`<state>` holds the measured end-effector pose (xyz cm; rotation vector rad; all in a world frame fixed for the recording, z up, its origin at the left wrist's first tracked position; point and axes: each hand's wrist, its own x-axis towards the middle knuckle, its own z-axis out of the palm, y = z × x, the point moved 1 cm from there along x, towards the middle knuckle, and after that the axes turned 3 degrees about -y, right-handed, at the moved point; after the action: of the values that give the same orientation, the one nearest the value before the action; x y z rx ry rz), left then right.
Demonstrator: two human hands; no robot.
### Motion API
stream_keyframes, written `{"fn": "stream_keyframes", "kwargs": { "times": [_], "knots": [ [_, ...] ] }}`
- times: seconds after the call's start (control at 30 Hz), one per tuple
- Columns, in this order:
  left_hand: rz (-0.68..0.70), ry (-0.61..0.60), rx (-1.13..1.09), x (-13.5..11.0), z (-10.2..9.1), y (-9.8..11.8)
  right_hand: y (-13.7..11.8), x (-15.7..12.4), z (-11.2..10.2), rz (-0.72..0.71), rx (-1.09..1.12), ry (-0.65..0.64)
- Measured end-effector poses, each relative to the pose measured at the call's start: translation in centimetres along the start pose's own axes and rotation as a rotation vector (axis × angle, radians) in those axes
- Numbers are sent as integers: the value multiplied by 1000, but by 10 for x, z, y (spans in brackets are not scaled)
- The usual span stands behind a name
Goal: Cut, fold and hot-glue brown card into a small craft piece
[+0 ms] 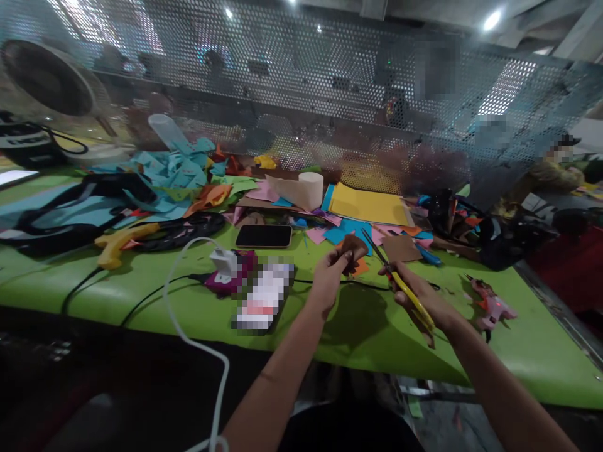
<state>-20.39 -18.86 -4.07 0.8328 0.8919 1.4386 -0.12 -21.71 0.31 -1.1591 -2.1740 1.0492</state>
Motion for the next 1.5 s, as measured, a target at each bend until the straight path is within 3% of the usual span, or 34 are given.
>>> {"fn": "stream_keyframes", "kwargs": {
  "times": [0.8,1.5],
  "knots": [
    [-13,-27,20,-1,2,2,0,2,9,30,84,-11],
    [-48,-50,5,-1,3,3,15,4,8,71,168,23]
  ]
}}
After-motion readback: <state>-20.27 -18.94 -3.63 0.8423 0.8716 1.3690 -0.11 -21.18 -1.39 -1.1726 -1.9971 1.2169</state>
